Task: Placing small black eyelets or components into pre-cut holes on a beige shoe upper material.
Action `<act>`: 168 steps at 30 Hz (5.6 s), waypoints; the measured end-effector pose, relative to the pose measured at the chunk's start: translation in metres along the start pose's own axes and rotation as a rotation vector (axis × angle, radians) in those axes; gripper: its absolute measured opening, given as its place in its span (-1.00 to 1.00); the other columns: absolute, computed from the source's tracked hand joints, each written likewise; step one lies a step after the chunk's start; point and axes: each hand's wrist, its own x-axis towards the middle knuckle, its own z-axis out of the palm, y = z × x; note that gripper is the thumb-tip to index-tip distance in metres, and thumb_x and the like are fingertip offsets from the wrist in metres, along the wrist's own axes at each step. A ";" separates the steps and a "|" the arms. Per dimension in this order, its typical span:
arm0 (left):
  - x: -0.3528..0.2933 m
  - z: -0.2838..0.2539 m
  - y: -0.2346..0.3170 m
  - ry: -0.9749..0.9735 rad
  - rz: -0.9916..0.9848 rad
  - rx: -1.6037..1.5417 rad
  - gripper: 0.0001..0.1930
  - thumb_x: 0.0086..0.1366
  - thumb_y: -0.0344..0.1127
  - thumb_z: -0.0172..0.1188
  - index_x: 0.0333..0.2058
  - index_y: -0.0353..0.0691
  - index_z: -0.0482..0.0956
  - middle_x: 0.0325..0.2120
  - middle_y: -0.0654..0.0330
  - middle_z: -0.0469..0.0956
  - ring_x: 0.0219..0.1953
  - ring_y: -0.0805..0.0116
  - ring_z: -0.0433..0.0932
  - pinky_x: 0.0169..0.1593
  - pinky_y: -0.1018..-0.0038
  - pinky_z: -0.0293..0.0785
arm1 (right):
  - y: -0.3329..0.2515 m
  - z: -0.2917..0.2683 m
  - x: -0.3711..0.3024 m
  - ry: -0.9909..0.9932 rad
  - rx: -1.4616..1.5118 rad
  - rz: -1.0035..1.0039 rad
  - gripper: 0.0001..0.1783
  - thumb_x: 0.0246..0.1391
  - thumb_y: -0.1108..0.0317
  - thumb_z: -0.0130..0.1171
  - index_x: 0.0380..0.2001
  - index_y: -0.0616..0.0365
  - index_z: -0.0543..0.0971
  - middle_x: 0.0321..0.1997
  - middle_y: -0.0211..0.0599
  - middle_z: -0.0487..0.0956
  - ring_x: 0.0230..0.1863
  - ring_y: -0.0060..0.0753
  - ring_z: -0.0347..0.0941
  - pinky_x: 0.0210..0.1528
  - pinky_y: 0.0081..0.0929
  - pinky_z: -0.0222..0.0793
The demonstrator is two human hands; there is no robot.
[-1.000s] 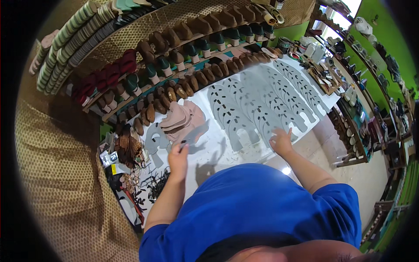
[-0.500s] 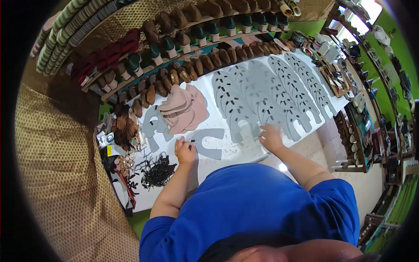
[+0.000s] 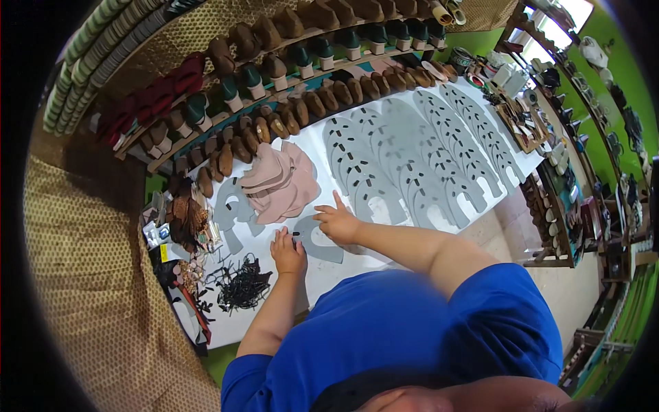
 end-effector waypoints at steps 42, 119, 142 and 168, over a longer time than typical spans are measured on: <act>0.007 -0.004 0.001 -0.033 -0.018 0.034 -0.63 0.14 -0.30 0.23 -0.05 -0.18 0.50 0.23 0.11 0.40 0.37 -0.01 0.24 0.36 -0.05 0.05 | 0.033 0.044 0.020 0.103 0.022 -0.184 -0.67 0.17 0.10 0.13 -0.05 -0.14 0.68 0.42 -0.34 0.32 0.53 -0.21 0.00 0.47 0.36 -0.31; 0.043 -0.012 0.041 -0.095 -0.256 -0.112 -0.87 0.11 -0.18 0.39 -0.34 0.07 0.80 0.48 -0.09 -0.12 0.48 -0.36 -0.38 0.37 -0.32 -0.53 | 0.042 0.032 0.029 0.187 0.191 -0.083 -0.87 0.01 0.23 0.24 -0.41 0.00 0.65 0.31 -0.15 0.41 0.44 0.01 0.15 0.39 0.17 0.06; 0.046 -0.001 0.033 0.005 -0.240 -0.039 -0.90 -0.02 -0.31 0.27 -0.60 -0.17 0.68 0.35 -0.02 0.28 0.45 -0.16 0.03 0.37 -0.32 -0.51 | 0.040 0.030 0.029 0.167 0.168 -0.081 -0.80 -0.03 0.23 0.26 -0.29 -0.03 0.66 0.31 -0.17 0.41 0.47 -0.05 0.12 0.40 0.13 0.09; 0.011 -0.006 0.036 -0.334 0.181 0.250 -0.34 0.32 0.07 0.08 0.32 -0.09 0.33 0.38 0.14 0.24 0.47 0.11 0.06 0.42 -0.24 -0.39 | 0.045 0.032 0.028 0.158 0.342 0.063 -0.59 0.26 0.23 0.04 0.14 0.09 0.45 0.41 -0.12 0.27 0.50 -0.06 0.04 0.49 -0.03 -0.10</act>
